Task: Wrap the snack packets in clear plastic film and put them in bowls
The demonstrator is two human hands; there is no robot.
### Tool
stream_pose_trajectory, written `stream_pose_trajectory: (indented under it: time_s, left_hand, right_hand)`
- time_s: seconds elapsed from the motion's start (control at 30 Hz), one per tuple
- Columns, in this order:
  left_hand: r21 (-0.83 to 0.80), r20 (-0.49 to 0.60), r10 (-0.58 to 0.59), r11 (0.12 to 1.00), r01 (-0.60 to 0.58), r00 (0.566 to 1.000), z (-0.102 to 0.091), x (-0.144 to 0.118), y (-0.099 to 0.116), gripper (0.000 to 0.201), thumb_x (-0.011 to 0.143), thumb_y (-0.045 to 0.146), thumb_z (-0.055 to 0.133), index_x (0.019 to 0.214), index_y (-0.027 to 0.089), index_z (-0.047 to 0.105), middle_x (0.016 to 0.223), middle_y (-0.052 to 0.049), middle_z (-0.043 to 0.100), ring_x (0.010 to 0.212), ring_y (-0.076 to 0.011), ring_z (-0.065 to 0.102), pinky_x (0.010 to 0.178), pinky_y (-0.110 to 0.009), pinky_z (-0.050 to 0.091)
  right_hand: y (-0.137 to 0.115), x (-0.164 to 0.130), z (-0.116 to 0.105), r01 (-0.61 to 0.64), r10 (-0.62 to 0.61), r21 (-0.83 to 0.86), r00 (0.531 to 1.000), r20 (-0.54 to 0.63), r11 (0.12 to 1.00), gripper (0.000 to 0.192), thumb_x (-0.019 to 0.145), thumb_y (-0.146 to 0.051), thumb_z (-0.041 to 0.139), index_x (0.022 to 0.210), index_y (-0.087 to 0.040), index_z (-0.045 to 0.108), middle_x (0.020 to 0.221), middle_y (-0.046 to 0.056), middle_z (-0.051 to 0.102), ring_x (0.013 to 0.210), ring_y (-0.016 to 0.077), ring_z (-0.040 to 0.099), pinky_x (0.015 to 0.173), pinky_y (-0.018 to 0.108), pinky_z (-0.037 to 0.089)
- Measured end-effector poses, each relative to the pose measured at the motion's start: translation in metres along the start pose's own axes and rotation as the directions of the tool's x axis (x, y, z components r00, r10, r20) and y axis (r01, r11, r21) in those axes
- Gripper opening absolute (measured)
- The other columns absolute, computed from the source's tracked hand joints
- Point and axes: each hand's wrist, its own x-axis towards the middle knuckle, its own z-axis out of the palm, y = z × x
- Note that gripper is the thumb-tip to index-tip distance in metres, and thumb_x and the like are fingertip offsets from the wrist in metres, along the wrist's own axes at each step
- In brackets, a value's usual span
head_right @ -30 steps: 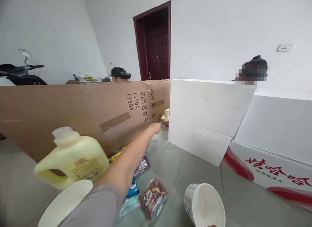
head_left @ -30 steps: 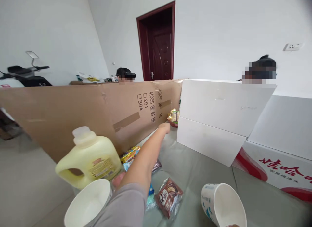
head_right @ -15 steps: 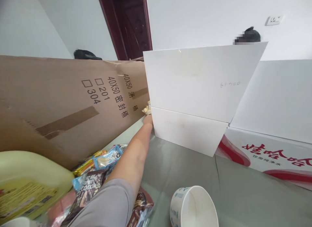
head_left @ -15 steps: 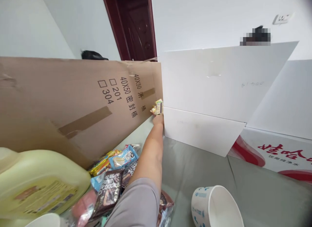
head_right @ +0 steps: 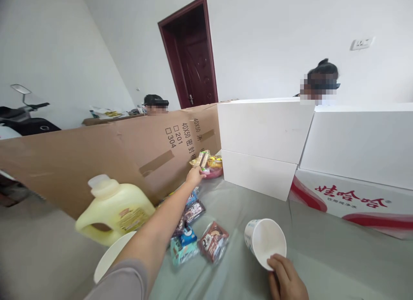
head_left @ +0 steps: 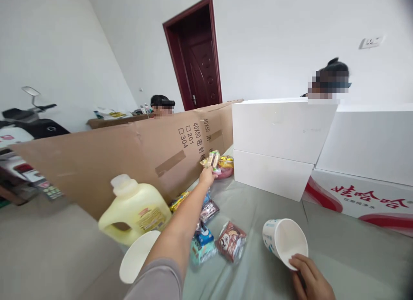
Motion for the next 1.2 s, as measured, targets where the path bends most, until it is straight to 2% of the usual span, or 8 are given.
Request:
stream_pose_trajectory:
  time_s: [0.3, 0.53, 0.7, 0.77, 0.83, 0.9, 1.03, 1.2]
  left_hand:
    - [-0.059, -0.086, 0.039, 0.997, -0.044, 0.995, -0.043, -0.085, -0.021, 0.020, 0.074, 0.023, 0.076, 0.084, 0.019, 0.059, 0.091, -0.002, 0.060, 0.087, -0.0195, 0.059, 0.073, -0.025, 0.041]
    - [-0.191, -0.160, 0.191, 0.957, -0.220, 0.968, -0.051, -0.146, 0.002, 0.018, 0.074, 0.021, 0.075, 0.081, 0.020, 0.058, 0.082, 0.000, 0.056, 0.079, -0.0175, 0.056, 0.072, -0.026, 0.041]
    - [-0.310, -0.152, 0.294, 0.892, -0.328, 0.944, -0.029, -0.208, 0.031, 0.016, 0.073, 0.019, 0.073, 0.077, 0.020, 0.057, 0.078, 0.002, 0.055, 0.073, -0.0156, 0.056, 0.069, -0.025, 0.042]
    - [-0.351, -0.137, 0.327, 0.867, -0.354, 0.935, -0.012, -0.237, 0.045, 0.016, 0.072, 0.018, 0.073, 0.076, 0.020, 0.058, 0.078, 0.002, 0.055, 0.072, -0.0152, 0.056, 0.068, -0.025, 0.043]
    - [-0.395, -0.109, 0.357, 0.841, -0.370, 0.928, 0.010, -0.264, 0.059, 0.016, 0.071, 0.018, 0.073, 0.075, 0.020, 0.058, 0.078, 0.002, 0.055, 0.071, -0.0154, 0.056, 0.067, -0.025, 0.044]
    - [-0.446, -0.063, 0.389, 0.813, -0.374, 0.919, 0.031, -0.287, 0.069, 0.016, 0.070, 0.016, 0.073, 0.075, 0.020, 0.058, 0.079, 0.002, 0.055, 0.072, -0.0161, 0.056, 0.068, -0.026, 0.044]
    - [-0.481, 0.093, 0.483, 0.788, -0.385, 0.871, 0.045, -0.307, 0.076, 0.014, 0.071, 0.015, 0.070, 0.079, 0.020, 0.059, 0.088, -0.001, 0.057, 0.079, -0.0171, 0.058, 0.072, -0.027, 0.045]
    - [-0.313, 0.108, 0.513, 0.831, -0.460, 0.852, -0.015, -0.292, 0.090, 0.020, 0.087, 0.032, 0.058, 0.103, 0.022, 0.061, 0.088, -0.003, 0.063, 0.082, -0.0213, 0.061, 0.078, -0.034, 0.048]
  right_hand:
    - [0.009, 0.006, -0.018, -0.114, 0.117, -0.078, 0.993, 0.026, 0.990, 0.019, 0.091, -0.030, 0.042, 0.097, -0.022, 0.059, 0.100, 0.008, 0.065, 0.090, 0.0199, 0.066, 0.077, 0.032, 0.055]
    - [0.044, 0.018, -0.100, -0.383, 0.440, -0.391, 0.895, 0.065, 0.837, 0.033, 0.086, -0.028, 0.035, 0.105, -0.019, 0.060, 0.122, 0.015, 0.058, 0.084, 0.0264, 0.065, 0.059, 0.038, 0.051]
    - [0.005, 0.045, -0.115, -0.541, 0.537, 0.045, 0.840, 0.078, 0.840, 0.041, 0.083, -0.048, 0.048, 0.114, -0.022, 0.057, 0.128, 0.013, 0.054, 0.103, 0.0288, 0.059, 0.079, 0.041, 0.050]
    - [-0.008, 0.061, -0.100, -0.734, 0.672, 0.370, 0.675, 0.304, 0.570, 0.056, 0.076, -0.058, 0.058, 0.120, -0.024, 0.052, 0.125, 0.013, 0.055, 0.103, 0.0272, 0.059, 0.083, 0.040, 0.049]
    - [-0.012, 0.075, -0.082, -0.857, 0.703, 0.503, 0.426, 0.570, 0.111, 0.069, 0.073, -0.064, 0.061, 0.129, -0.027, 0.045, 0.122, 0.012, 0.057, 0.100, 0.0255, 0.061, 0.081, 0.040, 0.050]
    - [-0.011, 0.082, -0.067, -0.863, 0.640, 0.489, 0.305, 0.705, -0.127, 0.070, 0.073, -0.065, 0.060, 0.130, -0.028, 0.042, 0.113, 0.011, 0.062, 0.090, 0.0241, 0.065, 0.075, 0.040, 0.051]
    - [-0.002, 0.071, -0.052, -0.844, 0.629, 0.498, 0.278, 0.726, -0.202, 0.063, 0.073, -0.058, 0.063, 0.126, -0.030, 0.042, 0.100, 0.005, 0.067, 0.078, 0.0200, 0.066, 0.067, 0.034, 0.051]
    - [0.002, 0.054, -0.044, -0.821, 0.670, 0.521, 0.254, 0.698, -0.231, 0.069, 0.069, -0.060, 0.065, 0.127, -0.031, 0.040, 0.095, 0.003, 0.067, 0.073, 0.0191, 0.064, 0.060, 0.029, 0.048]
